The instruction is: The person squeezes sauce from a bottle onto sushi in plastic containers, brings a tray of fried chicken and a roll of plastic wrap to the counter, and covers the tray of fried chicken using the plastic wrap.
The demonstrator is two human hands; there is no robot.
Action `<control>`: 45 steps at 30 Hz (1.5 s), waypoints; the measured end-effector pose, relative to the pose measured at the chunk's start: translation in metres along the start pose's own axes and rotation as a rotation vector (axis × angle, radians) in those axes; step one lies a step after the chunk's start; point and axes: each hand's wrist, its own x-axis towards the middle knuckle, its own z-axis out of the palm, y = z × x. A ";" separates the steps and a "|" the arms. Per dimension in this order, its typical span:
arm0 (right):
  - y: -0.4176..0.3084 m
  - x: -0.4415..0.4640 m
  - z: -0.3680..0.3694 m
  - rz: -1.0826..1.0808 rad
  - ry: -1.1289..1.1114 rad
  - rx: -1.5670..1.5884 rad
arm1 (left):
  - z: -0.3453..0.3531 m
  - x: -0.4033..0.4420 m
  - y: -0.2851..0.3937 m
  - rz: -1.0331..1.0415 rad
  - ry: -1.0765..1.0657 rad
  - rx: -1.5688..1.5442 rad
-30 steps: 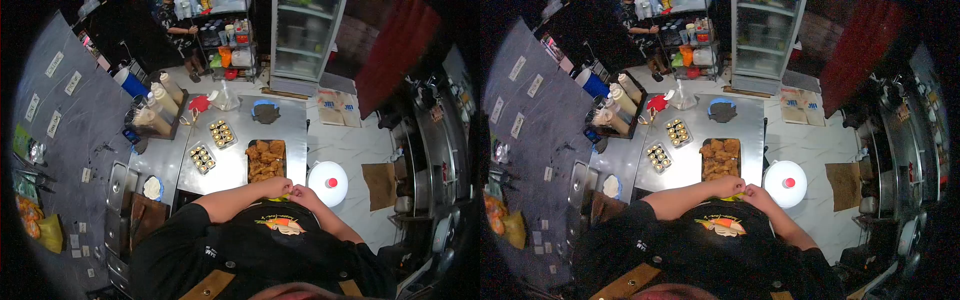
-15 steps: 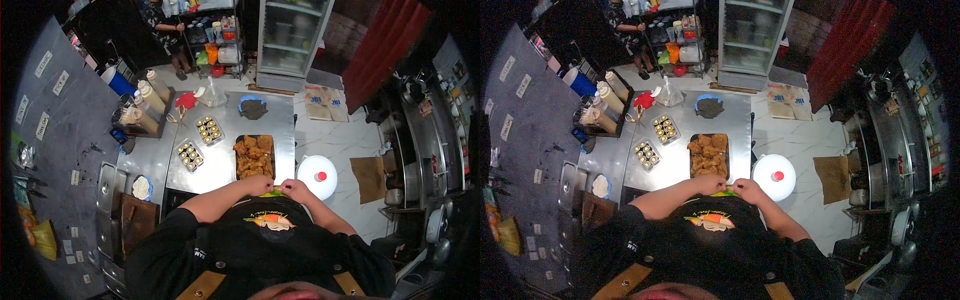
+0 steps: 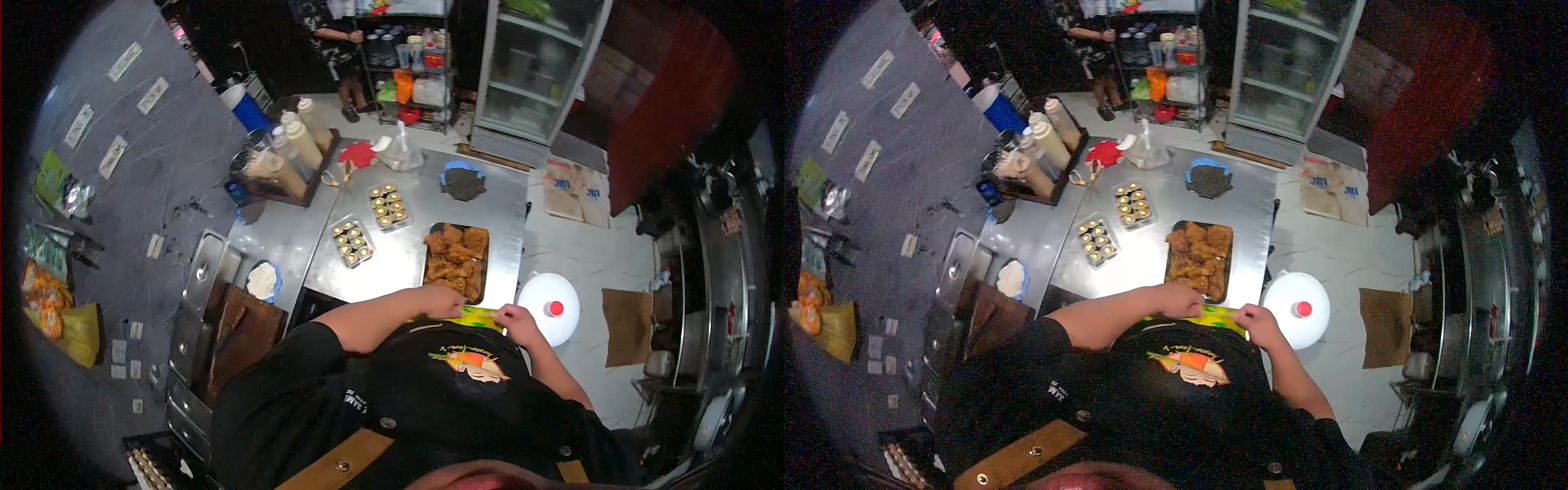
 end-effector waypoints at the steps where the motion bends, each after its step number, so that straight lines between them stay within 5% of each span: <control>1: 0.002 0.001 0.001 -0.037 0.016 0.020 | -0.001 -0.003 0.002 0.022 0.008 -0.031; 9: 0.000 0.000 -0.001 -0.119 0.024 0.077 | 0.006 -0.029 -0.034 0.074 0.097 0.127; 14: -0.004 -0.002 -0.004 -0.117 0.030 0.005 | 0.002 -0.054 -0.037 -0.137 0.050 0.098; 20: -0.004 -0.001 -0.005 -0.112 0.013 -0.032 | 0.013 -0.080 -0.034 -0.087 0.326 -0.017; 30: 0.008 0.005 -0.002 -0.103 0.019 0.023 | 0.027 -0.108 -0.047 -0.048 0.355 0.132; 42: -0.001 -0.015 -0.002 -0.107 0.028 -0.060 | 0.027 -0.126 -0.026 -0.258 0.515 -0.152; 45: -0.004 -0.022 -0.003 -0.096 0.022 -0.075 | 0.038 -0.122 -0.034 -0.312 0.497 -0.547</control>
